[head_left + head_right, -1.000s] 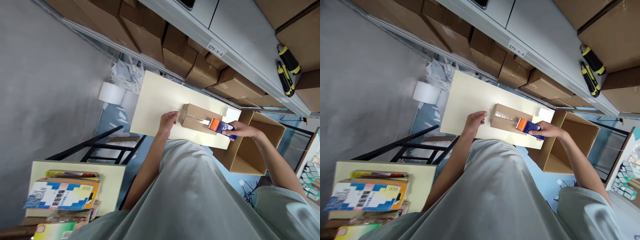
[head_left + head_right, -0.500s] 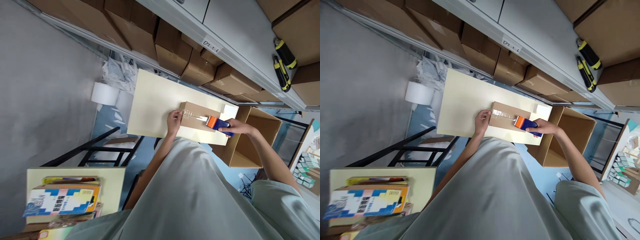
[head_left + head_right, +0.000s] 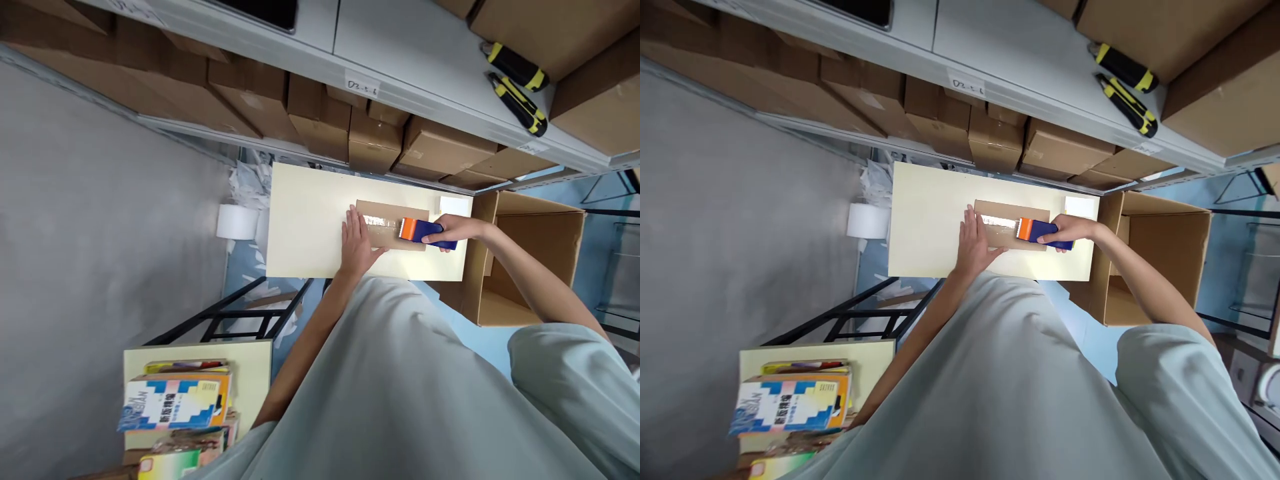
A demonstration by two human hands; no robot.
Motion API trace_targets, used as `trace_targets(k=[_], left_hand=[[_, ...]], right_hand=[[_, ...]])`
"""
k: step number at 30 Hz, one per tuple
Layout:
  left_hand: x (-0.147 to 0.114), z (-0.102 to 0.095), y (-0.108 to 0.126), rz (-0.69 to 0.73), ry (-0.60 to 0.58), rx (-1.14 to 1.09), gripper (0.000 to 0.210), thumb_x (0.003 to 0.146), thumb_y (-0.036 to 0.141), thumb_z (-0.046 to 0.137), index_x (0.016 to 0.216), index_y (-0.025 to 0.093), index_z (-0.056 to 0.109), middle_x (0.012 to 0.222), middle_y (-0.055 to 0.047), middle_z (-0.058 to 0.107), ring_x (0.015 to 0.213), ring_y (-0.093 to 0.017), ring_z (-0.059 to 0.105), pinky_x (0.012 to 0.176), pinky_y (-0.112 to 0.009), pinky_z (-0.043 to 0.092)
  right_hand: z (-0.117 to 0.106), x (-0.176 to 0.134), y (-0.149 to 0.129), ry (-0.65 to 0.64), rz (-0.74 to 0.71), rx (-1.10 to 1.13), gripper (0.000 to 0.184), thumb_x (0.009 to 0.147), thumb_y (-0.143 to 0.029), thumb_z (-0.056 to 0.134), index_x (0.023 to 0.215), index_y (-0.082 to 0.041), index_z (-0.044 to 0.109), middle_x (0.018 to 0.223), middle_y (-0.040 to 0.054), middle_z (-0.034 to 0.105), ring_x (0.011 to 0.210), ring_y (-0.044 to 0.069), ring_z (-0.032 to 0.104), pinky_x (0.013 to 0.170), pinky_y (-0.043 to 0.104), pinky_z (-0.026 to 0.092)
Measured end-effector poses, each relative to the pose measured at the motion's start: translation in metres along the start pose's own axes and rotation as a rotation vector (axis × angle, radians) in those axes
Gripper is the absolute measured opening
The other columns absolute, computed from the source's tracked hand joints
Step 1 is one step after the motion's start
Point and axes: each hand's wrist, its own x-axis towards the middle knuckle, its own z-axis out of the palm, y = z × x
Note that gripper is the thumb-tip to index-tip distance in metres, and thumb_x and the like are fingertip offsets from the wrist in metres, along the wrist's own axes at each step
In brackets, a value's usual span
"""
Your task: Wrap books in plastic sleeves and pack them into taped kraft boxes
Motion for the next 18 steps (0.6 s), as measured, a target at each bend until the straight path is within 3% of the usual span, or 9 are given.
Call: trace_targets(k=[5, 12, 18], left_hand=[[0.020, -0.003, 0.011, 0.166, -0.153, 0.192, 0.137, 0.078, 0.074, 0.084, 0.174, 0.003, 0.018, 0.181, -0.030, 0.007, 0.170, -0.047, 0.000, 0.136, -0.065, 0.000], [0.021, 0.009, 0.004, 0.182, -0.165, 0.225, 0.123, 0.090, 0.069, 0.075, 0.172, -0.002, 0.017, 0.180, -0.030, 0.009, 0.171, -0.043, 0.002, 0.137, -0.058, -0.004], [0.020, 0.015, -0.003, 0.164, -0.196, 0.380, 0.133, 0.087, 0.073, 0.075, 0.174, 0.000, 0.007, 0.181, -0.028, 0.001, 0.171, -0.042, -0.004, 0.136, -0.061, -0.005]], right_hand=[[0.004, 0.005, 0.011, 0.026, -0.028, 0.059, 0.066, 0.056, -0.077, 0.098, 0.074, -0.019, 0.072, 0.061, 0.0062, 0.072, 0.057, 0.020, 0.069, 0.060, 0.034, 0.061], [-0.001, 0.015, 0.026, -0.078, -0.101, 0.033, 0.072, 0.057, -0.082, 0.094, 0.081, -0.018, 0.072, 0.066, 0.0042, 0.073, 0.064, 0.021, 0.073, 0.068, 0.032, 0.063], [-0.014, 0.004, 0.039, -0.089, -0.034, -0.087, 0.077, 0.059, -0.088, 0.088, 0.083, -0.017, 0.072, 0.070, 0.0063, 0.074, 0.072, 0.023, 0.074, 0.071, 0.032, 0.060]])
